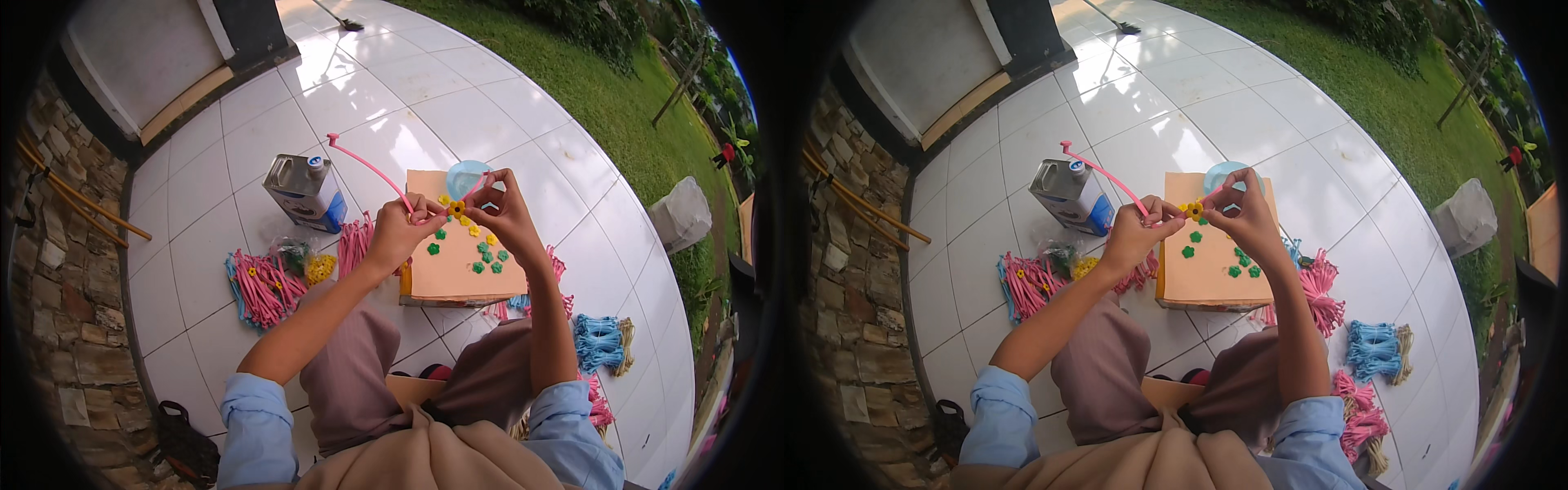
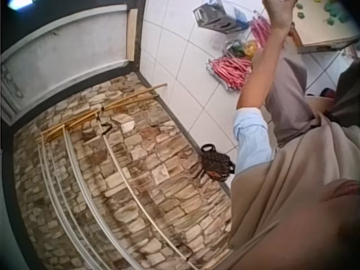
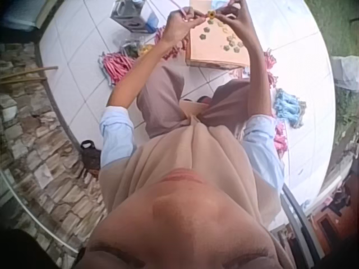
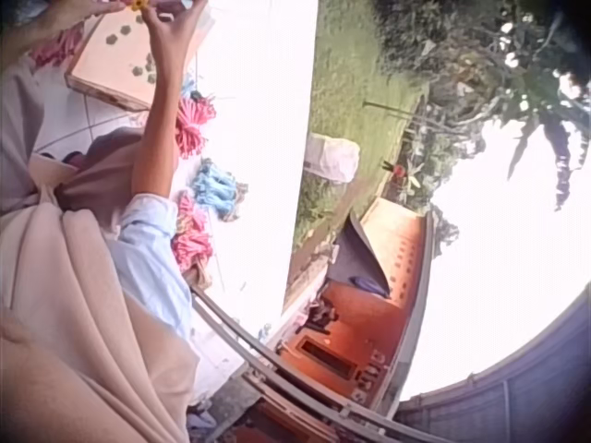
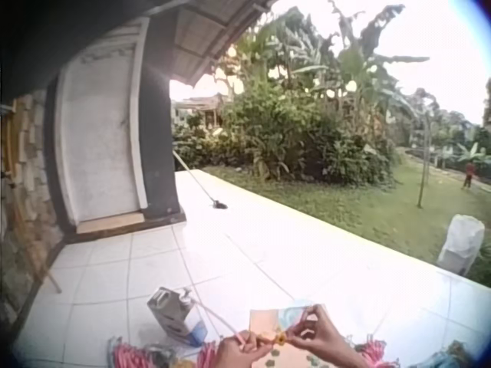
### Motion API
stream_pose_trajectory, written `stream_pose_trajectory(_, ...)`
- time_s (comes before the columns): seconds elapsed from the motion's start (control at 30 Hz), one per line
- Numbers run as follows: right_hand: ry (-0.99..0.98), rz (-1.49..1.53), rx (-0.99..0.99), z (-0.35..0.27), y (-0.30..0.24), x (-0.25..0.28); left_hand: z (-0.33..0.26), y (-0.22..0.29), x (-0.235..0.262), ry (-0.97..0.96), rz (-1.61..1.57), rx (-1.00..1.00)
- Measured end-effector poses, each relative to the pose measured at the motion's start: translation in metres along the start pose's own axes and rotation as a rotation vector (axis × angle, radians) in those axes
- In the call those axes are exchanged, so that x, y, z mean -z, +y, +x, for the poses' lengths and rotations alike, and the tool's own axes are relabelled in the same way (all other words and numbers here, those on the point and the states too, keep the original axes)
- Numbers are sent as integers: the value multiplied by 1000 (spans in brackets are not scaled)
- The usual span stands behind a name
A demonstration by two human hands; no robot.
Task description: The person applies adhesive to small green and yellow flower-shaped components using a small blue bowl of liquid and then attaches the components to pink straps.
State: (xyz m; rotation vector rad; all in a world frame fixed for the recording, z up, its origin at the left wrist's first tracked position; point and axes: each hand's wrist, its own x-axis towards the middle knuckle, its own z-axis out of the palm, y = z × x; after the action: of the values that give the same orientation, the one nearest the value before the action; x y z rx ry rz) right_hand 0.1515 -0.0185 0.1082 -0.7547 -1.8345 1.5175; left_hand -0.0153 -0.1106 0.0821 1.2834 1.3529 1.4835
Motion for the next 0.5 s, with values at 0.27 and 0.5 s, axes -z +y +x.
stream_pose_trajectory(0.27, 40, -105, 38, -1, 1, -6, -1, 2, -1, -13, 20, 28)
stream_pose_trajectory(0.5, 55, -235, 140, -1, 2, -11, -2, 2, -3, -2, 27, 5)
